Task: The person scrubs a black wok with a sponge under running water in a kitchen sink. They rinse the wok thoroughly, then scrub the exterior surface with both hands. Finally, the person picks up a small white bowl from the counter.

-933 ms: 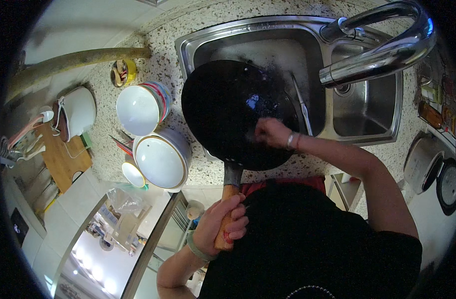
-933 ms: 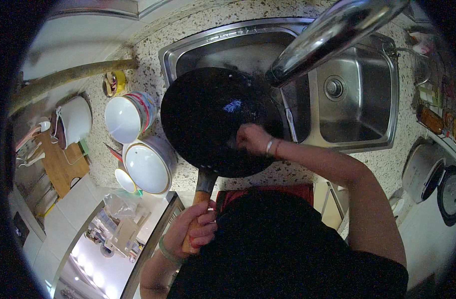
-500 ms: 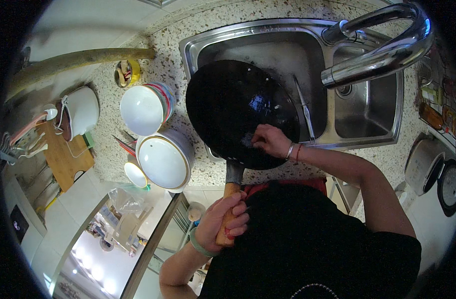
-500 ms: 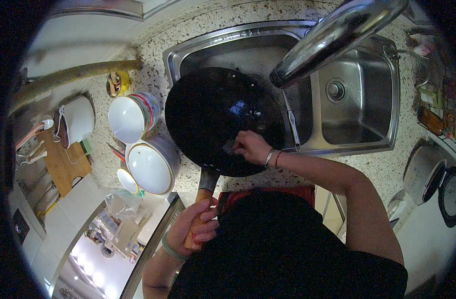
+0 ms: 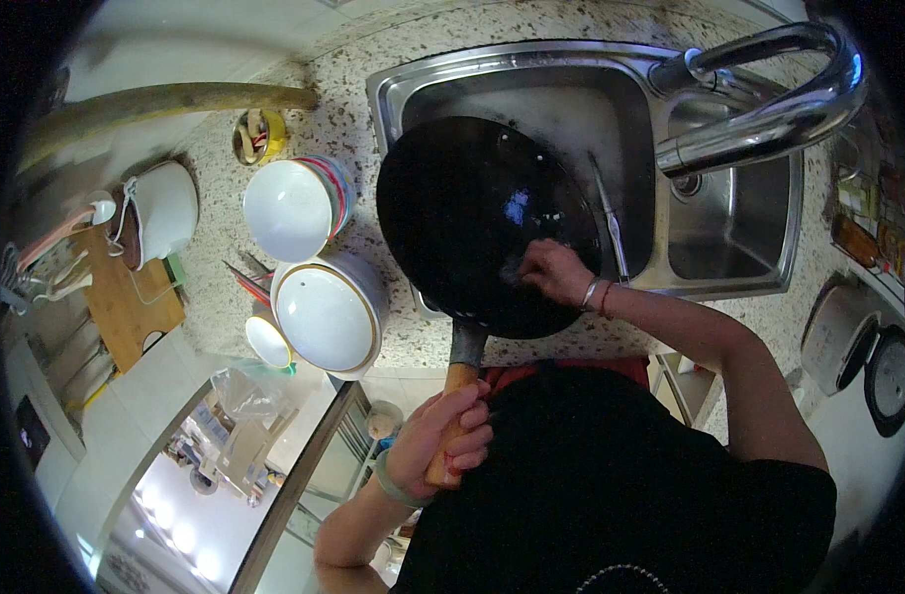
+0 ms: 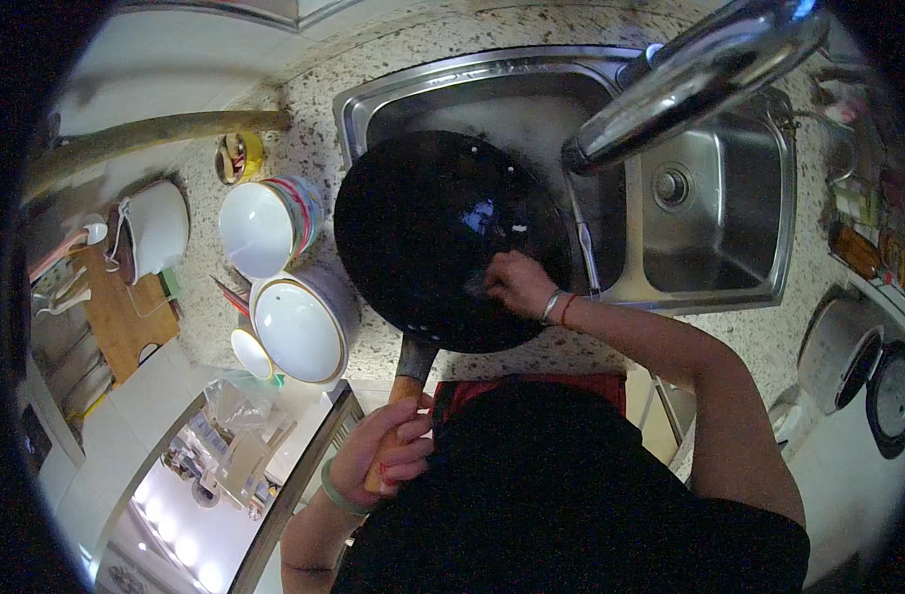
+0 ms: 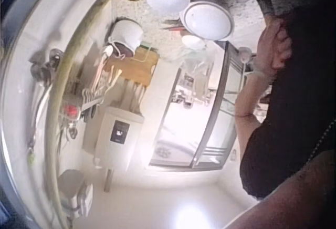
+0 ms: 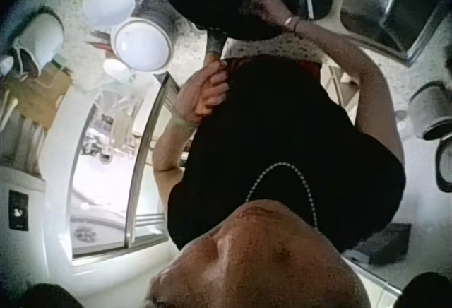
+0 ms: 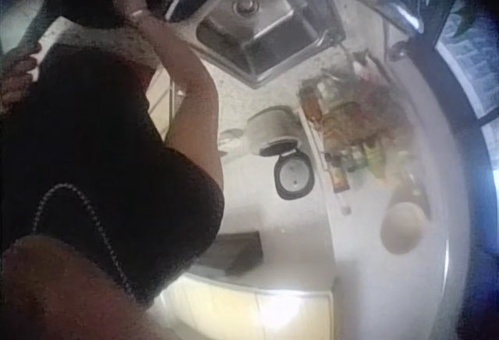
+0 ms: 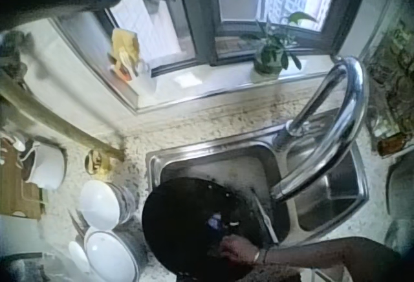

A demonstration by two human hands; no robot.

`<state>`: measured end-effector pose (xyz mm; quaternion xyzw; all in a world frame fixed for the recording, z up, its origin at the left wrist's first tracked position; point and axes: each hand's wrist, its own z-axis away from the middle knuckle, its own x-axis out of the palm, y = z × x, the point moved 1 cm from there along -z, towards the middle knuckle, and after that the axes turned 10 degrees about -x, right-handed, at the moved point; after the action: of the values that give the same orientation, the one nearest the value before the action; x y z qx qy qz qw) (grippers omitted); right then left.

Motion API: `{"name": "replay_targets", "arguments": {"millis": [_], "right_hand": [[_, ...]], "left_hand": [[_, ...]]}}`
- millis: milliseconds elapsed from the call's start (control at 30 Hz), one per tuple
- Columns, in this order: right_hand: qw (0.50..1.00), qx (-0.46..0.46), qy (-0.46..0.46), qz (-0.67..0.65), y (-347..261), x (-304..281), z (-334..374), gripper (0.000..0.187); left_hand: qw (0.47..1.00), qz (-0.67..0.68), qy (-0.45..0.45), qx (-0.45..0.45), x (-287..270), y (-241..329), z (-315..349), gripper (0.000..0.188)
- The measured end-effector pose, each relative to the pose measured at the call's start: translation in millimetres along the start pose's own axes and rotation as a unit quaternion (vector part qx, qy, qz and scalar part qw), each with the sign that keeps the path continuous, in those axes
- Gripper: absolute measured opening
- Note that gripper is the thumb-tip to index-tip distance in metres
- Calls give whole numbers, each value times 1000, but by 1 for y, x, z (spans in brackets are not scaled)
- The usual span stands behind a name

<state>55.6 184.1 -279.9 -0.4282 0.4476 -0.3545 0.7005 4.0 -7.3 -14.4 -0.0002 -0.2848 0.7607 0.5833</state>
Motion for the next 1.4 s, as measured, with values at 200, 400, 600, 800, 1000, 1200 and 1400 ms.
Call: {"name": "replay_targets", "arguments": {"millis": [200, 400, 600, 800, 1000, 1200, 1400], "right_hand": [[945, -236, 107, 201, 9, -8, -134, 21], [936, -110, 92, 322, 76, -47, -94, 31], [975, -36, -107, 193, 38, -19, -38, 33], [904, -268, 112, 313, 43, -48, -162, 13], [929, -69, 3, 364, 78, -42, -27, 28], [977, -200, 65, 25, -21, 17, -68, 13], [882, -214, 106, 406, 66, -84, -155, 17]], "left_hand": [[1000, -16, 4, -9, 1, 2, 2, 21], [1000, -21, -3, -14, -4, 5, 1, 21], [999, -25, 24, -11, -2, 5, -1, 24], [999, -28, 18, -14, -2, 2, 2, 22], [1000, -1, -21, -23, -15, 5, 1, 20], [1000, -14, -18, -18, -20, 2, 1, 21], [1000, -29, 7, -2, -17, 2, 1, 22]]}}
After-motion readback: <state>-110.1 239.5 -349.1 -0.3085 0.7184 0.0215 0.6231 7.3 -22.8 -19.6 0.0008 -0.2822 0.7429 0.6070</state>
